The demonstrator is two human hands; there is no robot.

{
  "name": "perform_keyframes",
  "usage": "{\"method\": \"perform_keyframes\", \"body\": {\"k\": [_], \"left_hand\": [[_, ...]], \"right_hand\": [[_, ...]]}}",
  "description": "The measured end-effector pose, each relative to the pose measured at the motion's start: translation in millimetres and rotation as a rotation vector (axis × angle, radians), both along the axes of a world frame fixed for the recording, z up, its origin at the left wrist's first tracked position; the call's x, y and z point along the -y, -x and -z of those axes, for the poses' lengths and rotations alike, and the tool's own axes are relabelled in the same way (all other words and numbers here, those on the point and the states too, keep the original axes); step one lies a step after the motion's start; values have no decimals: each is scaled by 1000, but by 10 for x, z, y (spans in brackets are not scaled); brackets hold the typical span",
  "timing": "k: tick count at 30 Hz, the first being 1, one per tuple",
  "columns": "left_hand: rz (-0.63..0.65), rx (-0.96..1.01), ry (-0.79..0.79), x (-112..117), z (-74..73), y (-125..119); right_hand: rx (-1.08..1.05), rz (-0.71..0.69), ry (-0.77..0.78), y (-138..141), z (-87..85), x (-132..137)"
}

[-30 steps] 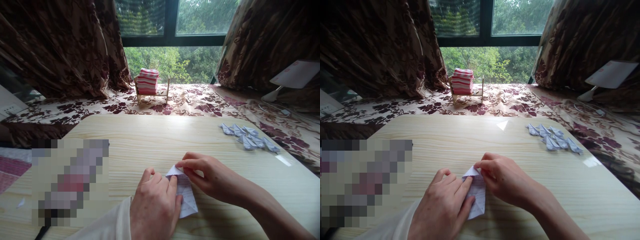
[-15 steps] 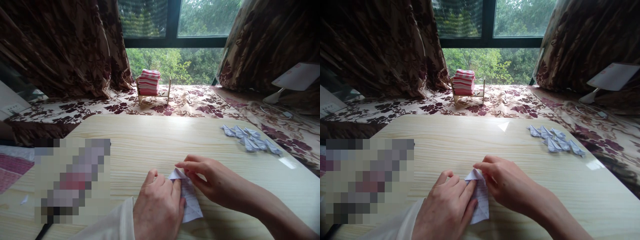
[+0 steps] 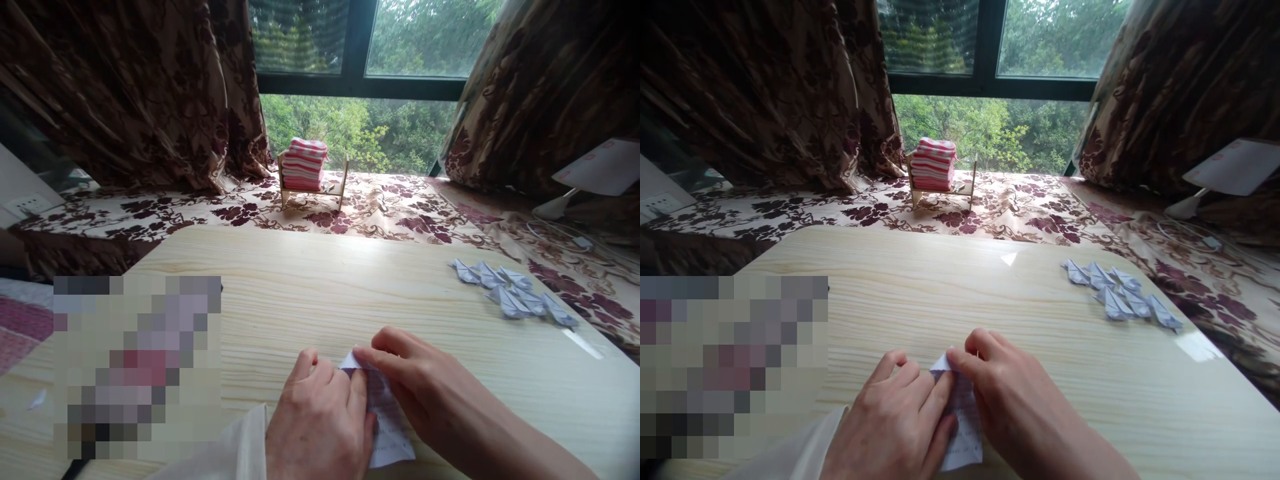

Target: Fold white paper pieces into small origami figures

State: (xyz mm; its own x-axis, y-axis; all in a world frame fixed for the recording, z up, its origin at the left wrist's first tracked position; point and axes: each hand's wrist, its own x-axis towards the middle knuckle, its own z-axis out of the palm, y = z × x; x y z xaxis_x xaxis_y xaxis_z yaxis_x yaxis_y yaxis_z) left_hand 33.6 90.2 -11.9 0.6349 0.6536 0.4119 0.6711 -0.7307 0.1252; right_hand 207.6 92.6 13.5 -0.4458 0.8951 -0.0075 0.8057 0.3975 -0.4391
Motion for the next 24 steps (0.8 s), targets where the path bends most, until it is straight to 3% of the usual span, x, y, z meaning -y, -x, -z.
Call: {"method": "perform_keyframes", "body": {"k": [14,24], "left_hand": [[0,-36,20,0,70,11],[-7,12,2,-6,36,-26]], "right_hand": [[182,-53,-266,16,104,36],[215,-40,-337,62,130,24]]}}
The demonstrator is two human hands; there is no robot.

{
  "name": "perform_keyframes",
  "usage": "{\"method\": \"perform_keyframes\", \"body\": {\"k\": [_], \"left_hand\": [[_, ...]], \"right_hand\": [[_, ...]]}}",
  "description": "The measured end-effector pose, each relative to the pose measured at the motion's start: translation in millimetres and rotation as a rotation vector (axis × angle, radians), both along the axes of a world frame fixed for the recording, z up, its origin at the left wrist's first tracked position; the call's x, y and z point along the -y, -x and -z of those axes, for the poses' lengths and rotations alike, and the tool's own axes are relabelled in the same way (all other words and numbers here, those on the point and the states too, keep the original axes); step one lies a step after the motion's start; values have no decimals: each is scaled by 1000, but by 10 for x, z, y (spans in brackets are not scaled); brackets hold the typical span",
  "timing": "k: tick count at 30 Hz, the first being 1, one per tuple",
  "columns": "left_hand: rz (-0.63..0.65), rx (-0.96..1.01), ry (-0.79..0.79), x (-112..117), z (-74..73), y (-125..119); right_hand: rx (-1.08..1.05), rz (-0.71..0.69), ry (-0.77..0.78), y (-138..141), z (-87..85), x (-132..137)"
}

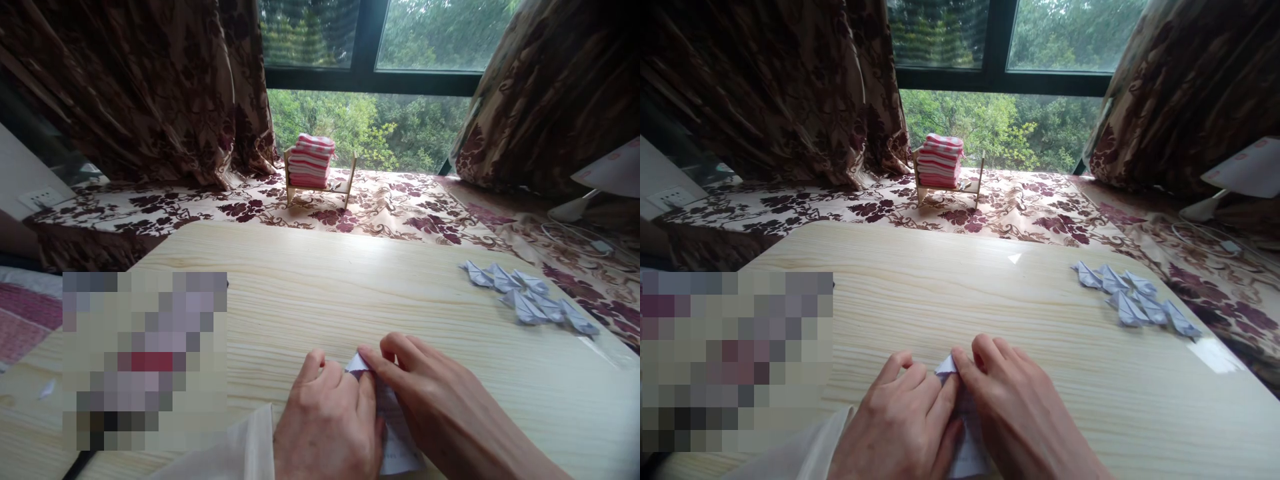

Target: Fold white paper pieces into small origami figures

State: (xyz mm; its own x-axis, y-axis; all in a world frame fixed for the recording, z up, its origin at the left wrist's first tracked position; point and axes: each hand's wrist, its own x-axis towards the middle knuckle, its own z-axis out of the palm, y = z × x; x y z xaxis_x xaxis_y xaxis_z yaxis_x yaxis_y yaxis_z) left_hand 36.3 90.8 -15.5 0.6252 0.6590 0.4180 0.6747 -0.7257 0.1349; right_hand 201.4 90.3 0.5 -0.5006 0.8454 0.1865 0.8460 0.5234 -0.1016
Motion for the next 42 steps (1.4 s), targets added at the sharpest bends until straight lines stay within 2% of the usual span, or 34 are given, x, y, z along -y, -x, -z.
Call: {"method": "perform_keyframes", "body": {"k": [7,12,15,19,22,25,32,39,42], "left_hand": [[17,4,-38,49,1,63],[30,38,-48,-43,-237,240],[43,46,-91,-161,-353,257],[192,4,-149,-274,-285,206],[200,-25,-158,-310,-175,205],[178,-59,-152,-314,-126,229],[175,-125,-165,-258,-140,266],[167,-89,-66,-283,-276,304],[185,-96,-85,-294,-250,263]], "right_hand": [[-11,46,97,16,-13,-1],[1,69,113,11,-26,30],[-9,83,129,18,-41,29],[-50,108,186,21,-50,10],[-83,108,202,10,-38,10],[-91,101,175,-1,-16,17],[-35,77,115,-17,-1,10],[18,69,66,3,8,23],[10,53,95,-26,-14,-3]]}}
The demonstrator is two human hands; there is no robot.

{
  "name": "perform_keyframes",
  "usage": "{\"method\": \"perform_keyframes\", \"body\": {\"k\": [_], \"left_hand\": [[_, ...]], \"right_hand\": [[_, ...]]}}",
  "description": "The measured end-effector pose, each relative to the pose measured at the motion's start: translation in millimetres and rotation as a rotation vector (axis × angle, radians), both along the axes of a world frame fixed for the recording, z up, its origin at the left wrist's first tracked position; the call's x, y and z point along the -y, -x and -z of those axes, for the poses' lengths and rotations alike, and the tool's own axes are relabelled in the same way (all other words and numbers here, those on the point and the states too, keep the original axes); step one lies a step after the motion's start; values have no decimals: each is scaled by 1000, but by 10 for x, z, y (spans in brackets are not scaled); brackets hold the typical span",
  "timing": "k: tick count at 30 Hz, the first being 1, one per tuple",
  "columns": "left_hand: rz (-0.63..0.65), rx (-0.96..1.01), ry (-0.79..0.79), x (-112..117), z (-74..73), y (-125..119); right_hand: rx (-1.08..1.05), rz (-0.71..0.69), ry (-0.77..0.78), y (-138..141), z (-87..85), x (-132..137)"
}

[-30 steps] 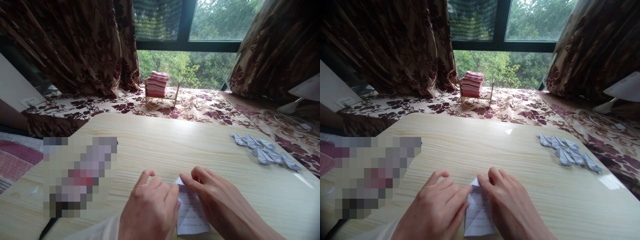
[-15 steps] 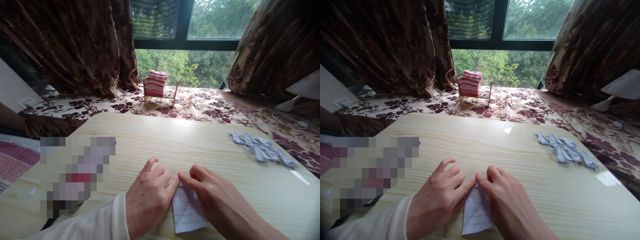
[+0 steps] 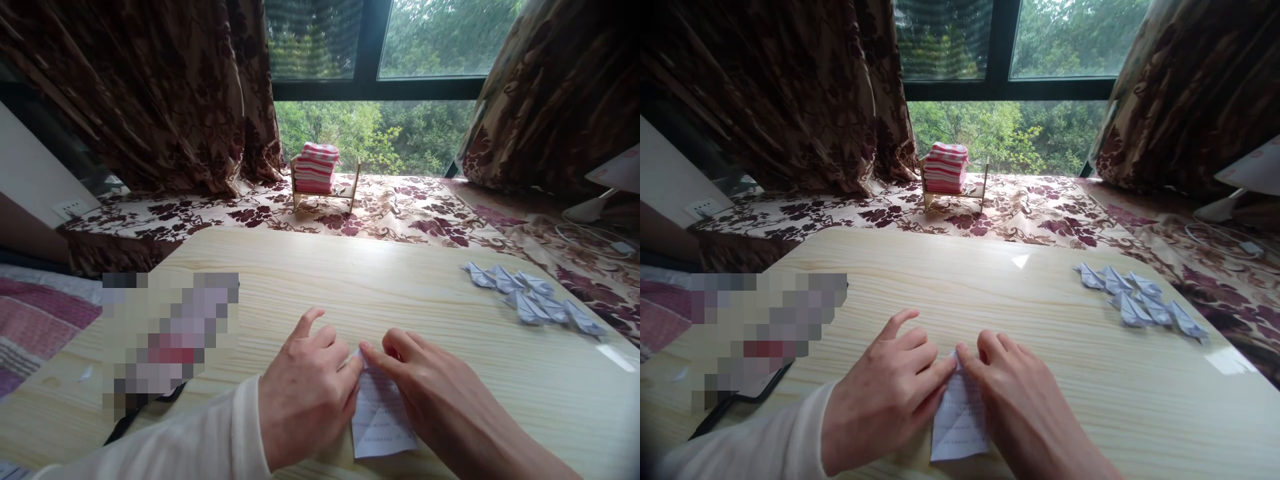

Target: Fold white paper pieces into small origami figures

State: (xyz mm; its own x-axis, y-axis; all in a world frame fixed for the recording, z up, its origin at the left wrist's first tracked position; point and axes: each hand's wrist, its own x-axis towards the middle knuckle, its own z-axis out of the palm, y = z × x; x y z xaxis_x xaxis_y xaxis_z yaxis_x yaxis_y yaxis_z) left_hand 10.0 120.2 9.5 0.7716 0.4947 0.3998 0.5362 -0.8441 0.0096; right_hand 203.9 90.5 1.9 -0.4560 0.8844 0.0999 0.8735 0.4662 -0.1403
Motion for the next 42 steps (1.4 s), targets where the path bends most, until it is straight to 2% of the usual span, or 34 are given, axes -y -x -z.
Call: {"method": "perform_keyframes", "body": {"k": [4,6,10,14,21,23,25,27,30,33,35,38,42], "left_hand": [[-19,-6,0,-4,76,-30],[-9,4,-2,-1,83,-33],[-4,43,-17,7,63,-42],[-1,64,-28,1,58,-48],[-34,73,-21,17,85,-28],[-38,68,-2,29,70,-17],[-45,45,74,23,23,-6],[-72,22,194,-16,-55,-4],[-155,3,347,-127,-198,-27],[-227,-80,442,-234,-298,-70],[-246,-106,500,-264,-314,-89],[-241,-58,565,-251,-273,-88],[-227,0,593,-210,-201,-73]], "right_hand": [[-75,-20,141,-140,-43,-16],[-88,-31,138,-206,-43,19],[-2,-92,-28,-216,28,127],[73,-88,-191,-135,111,172],[182,-100,-283,-166,125,328],[134,-68,-233,-212,70,359],[44,1,-89,-256,-38,312],[-29,63,101,-283,-185,178],[-172,139,204,-261,-399,-95],[-212,154,368,-162,-506,-258],[-207,132,418,-95,-494,-256],[-219,63,372,-59,-393,-160],[-235,42,344,-97,-267,-80]]}}
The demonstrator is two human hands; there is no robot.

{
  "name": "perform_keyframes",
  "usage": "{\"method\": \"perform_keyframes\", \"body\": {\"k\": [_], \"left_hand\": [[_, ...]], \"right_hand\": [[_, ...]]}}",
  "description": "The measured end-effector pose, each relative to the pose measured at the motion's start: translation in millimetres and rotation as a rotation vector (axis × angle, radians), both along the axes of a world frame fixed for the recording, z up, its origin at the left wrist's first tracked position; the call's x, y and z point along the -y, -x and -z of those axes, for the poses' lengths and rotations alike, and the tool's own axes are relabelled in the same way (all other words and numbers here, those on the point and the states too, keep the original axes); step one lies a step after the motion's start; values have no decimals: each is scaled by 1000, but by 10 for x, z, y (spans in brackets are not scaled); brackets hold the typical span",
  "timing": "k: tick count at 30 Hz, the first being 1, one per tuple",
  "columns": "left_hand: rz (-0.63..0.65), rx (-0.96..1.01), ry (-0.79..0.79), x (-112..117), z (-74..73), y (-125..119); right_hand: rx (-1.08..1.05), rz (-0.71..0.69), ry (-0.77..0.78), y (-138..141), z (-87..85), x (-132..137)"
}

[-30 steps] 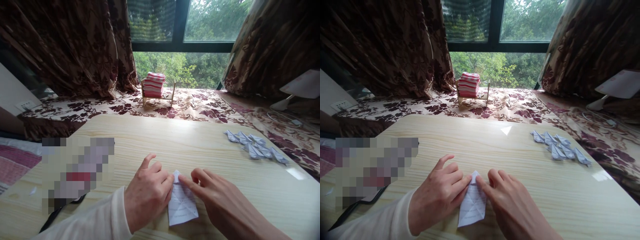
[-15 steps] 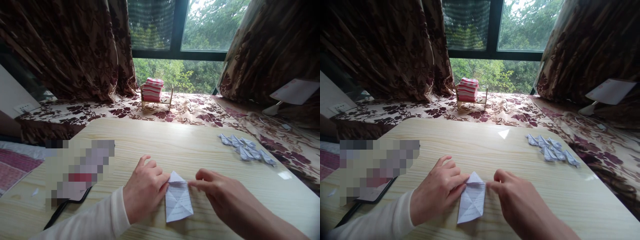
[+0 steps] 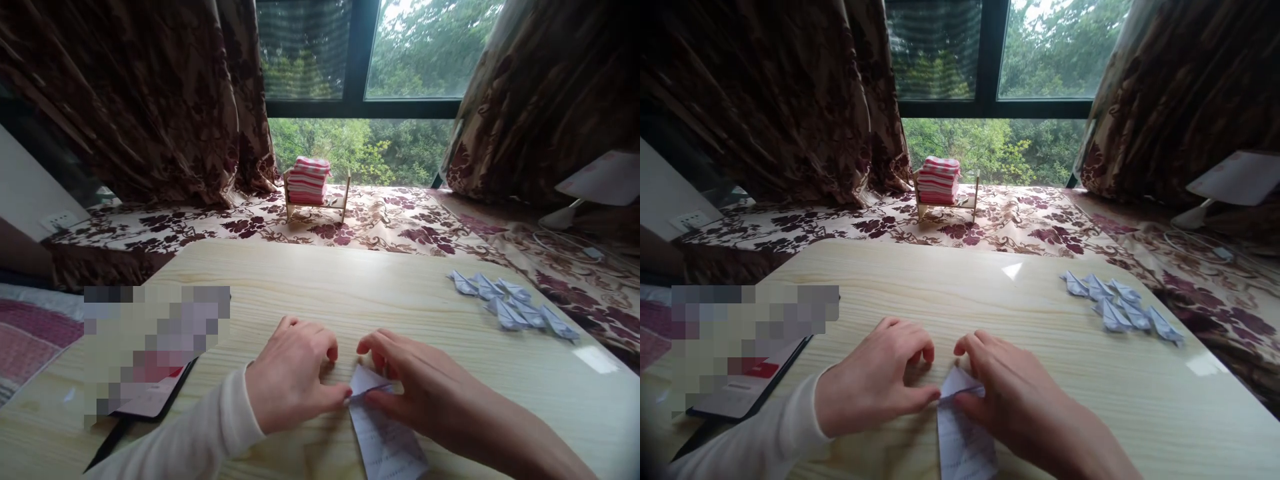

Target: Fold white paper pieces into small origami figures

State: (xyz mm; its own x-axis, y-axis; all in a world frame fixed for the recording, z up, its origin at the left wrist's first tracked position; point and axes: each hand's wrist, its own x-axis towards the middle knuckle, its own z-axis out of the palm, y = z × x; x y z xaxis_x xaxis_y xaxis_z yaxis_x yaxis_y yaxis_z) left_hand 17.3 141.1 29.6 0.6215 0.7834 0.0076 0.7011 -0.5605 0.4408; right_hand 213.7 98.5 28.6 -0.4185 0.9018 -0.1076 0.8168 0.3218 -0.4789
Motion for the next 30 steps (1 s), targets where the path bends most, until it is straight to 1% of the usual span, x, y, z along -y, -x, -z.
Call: {"method": "perform_keyframes", "body": {"k": [5,8,10,13,15,19,21,23,27,30], "left_hand": [[17,58,3,74,56,-40],[31,114,-39,131,124,-80],[11,160,-85,155,187,-103],[-23,223,-180,165,272,-127],[-24,263,-249,160,301,-136],[-24,361,-379,141,288,-141],[-28,392,-435,131,261,-138],[-29,400,-482,122,232,-129],[-26,393,-535,111,178,-101],[-28,412,-543,109,156,-87]], "right_hand": [[0,27,-6,-16,64,-32],[-5,49,-11,-15,78,-42],[-7,50,-6,-20,63,-42],[-42,74,81,-28,12,-53],[-112,133,143,-32,-12,-80],[-229,302,102,-34,9,-157],[-303,337,121,-33,26,-180],[-380,326,174,-24,17,-182],[-548,259,302,9,-57,-149],[-664,238,339,23,-76,-133]]}}
